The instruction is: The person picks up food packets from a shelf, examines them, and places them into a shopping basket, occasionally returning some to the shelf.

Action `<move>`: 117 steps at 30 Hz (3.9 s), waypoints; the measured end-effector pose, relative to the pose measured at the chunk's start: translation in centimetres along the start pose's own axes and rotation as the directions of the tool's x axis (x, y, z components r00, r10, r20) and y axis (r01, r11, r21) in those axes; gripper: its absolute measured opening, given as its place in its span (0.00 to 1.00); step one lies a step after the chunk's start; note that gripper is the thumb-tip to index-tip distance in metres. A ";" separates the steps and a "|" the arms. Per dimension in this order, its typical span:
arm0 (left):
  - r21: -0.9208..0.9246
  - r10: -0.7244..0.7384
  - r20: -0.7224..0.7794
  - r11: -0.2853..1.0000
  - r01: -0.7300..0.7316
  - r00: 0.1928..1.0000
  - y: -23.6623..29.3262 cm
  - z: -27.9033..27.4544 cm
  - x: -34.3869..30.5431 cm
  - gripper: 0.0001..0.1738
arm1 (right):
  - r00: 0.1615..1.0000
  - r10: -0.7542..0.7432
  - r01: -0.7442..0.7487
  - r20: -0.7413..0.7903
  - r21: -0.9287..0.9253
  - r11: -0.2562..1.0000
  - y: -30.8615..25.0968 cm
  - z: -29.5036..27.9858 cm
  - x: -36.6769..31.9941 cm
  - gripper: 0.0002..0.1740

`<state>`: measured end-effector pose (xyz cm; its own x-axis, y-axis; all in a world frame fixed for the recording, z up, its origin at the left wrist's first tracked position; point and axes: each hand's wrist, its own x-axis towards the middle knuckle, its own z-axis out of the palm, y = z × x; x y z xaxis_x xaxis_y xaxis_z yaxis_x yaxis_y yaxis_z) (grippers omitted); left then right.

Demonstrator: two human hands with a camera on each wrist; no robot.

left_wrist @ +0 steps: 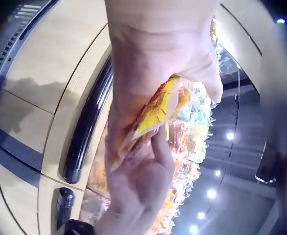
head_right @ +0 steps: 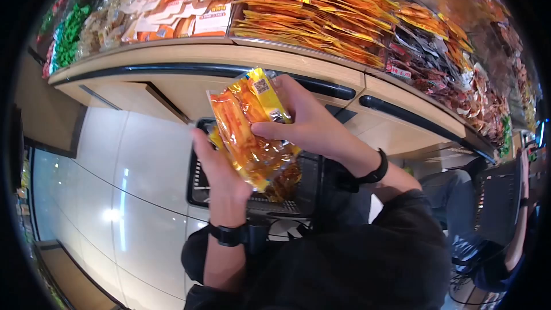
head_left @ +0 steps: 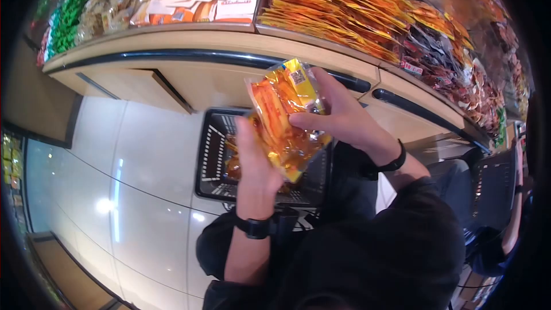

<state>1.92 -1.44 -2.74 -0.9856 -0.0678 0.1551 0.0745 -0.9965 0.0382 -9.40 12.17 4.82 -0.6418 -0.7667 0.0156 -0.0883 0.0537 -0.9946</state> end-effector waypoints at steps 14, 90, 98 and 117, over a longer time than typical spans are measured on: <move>0.444 0.075 -0.157 0.896 0.002 0.985 -2.5 2.7 -0.3 0.33 | 0.944 -0.286 0.326 0.163 -0.582 0.745 -4.8 -2.2 -0.9 0.41; 0.306 -0.040 -0.325 0.941 0.145 0.945 -3.1 3.0 3.7 0.26 | 0.843 -0.449 0.234 0.296 -0.954 -0.189 -9.0 -12.4 -0.3 0.05; 0.262 -0.136 -0.231 0.945 0.197 0.963 -2.6 2.8 4.0 0.26 | 0.894 -0.361 0.191 0.267 -0.953 -0.233 -10.3 -12.3 -0.6 0.06; 0.279 -0.046 -0.291 0.951 0.131 0.956 -2.8 1.9 3.5 0.26 | 0.855 -0.316 0.266 0.411 -0.871 -0.413 -8.9 -13.5 1.9 0.06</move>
<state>-1.44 1.22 -0.39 -0.9895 -0.0333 -0.1406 -0.0154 -0.9431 0.3322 -20.11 18.81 15.12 -0.2074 -0.9355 0.2859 -0.7979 0.3309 0.5038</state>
